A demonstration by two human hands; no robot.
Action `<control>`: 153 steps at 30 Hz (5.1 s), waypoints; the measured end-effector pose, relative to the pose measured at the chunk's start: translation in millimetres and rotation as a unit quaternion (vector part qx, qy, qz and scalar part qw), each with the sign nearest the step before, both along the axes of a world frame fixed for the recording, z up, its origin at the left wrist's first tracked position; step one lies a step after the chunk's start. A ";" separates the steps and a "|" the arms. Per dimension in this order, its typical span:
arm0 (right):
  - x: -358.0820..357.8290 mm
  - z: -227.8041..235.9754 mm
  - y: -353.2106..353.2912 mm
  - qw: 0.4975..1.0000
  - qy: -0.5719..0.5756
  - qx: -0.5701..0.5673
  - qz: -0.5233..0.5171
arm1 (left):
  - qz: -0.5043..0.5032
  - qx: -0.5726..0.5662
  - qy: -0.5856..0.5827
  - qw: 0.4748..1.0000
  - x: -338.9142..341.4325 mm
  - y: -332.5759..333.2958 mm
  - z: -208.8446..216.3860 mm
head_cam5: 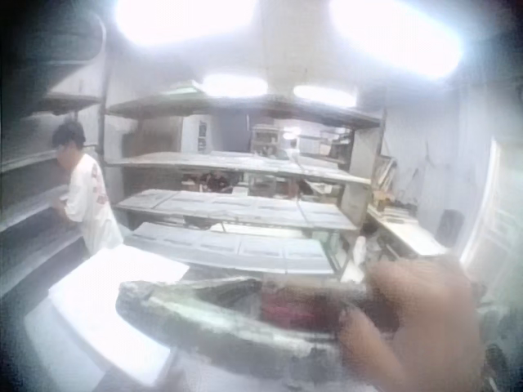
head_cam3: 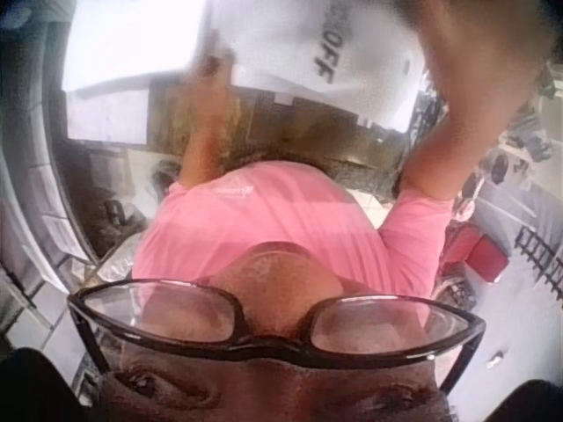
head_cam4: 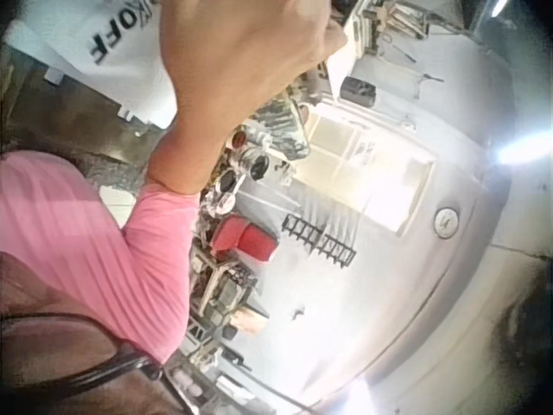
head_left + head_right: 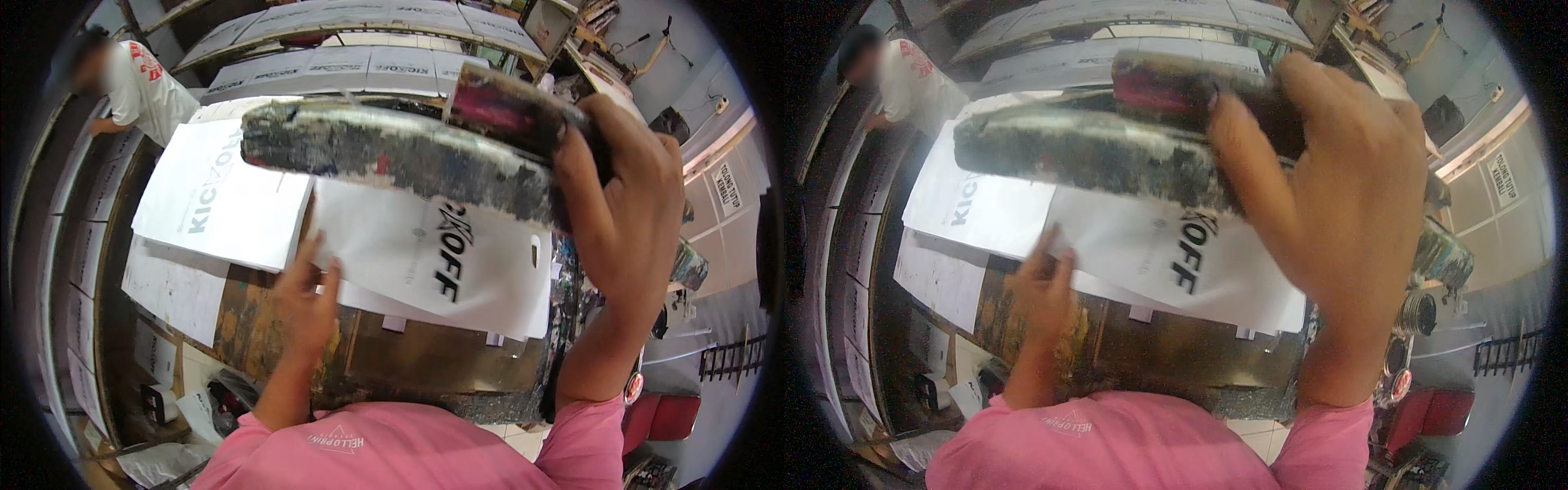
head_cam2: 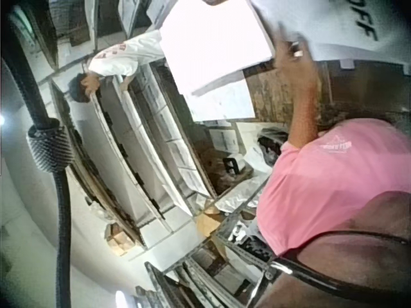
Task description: The person performs screen printing on plastic bags by placing a bag on a work surface and applying black ink through a screen using a squeegee.
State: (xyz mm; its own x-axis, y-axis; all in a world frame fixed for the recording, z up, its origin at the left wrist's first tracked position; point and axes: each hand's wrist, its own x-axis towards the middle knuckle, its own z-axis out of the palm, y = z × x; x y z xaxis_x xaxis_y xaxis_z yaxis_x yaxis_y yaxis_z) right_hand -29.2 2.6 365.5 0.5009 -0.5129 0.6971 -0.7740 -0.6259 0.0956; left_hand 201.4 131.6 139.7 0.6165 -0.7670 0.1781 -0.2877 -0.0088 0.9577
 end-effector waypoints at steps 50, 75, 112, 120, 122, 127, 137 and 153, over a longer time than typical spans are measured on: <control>-11.5 -10.7 -1.3 0.999 -0.019 -0.021 -0.017 | -0.708 -0.297 0.105 0.633 -62.7 55.8 155.7; -19.4 56.8 3.3 0.973 0.031 0.224 -0.032 | -0.401 -0.047 -0.298 0.865 -114.4 -8.5 -17.0; 20.3 -295.5 -209.5 0.965 0.098 0.236 0.055 | -0.194 0.055 0.578 0.791 17.0 158.4 -147.5; 22.9 -283.2 -260.0 0.961 0.065 0.245 0.108 | -0.324 -0.091 0.653 0.678 22.0 151.2 -163.9; 38.1 -291.2 -240.4 0.969 0.083 0.224 0.057 | -0.321 -0.065 0.625 0.709 21.5 150.6 -157.0; 35.6 -283.8 -157.1 0.959 0.109 0.245 0.089 | -0.360 -0.058 0.604 0.709 22.7 146.0 -156.0; -25.3 -215.3 99.8 0.908 0.172 0.377 0.060 | -0.319 -0.014 0.549 0.773 17.6 143.6 -128.0; 1.7 -32.5 37.3 1.000 -0.009 0.001 0.006 | -0.117 0.255 -0.466 0.839 -15.1 48.9 -78.3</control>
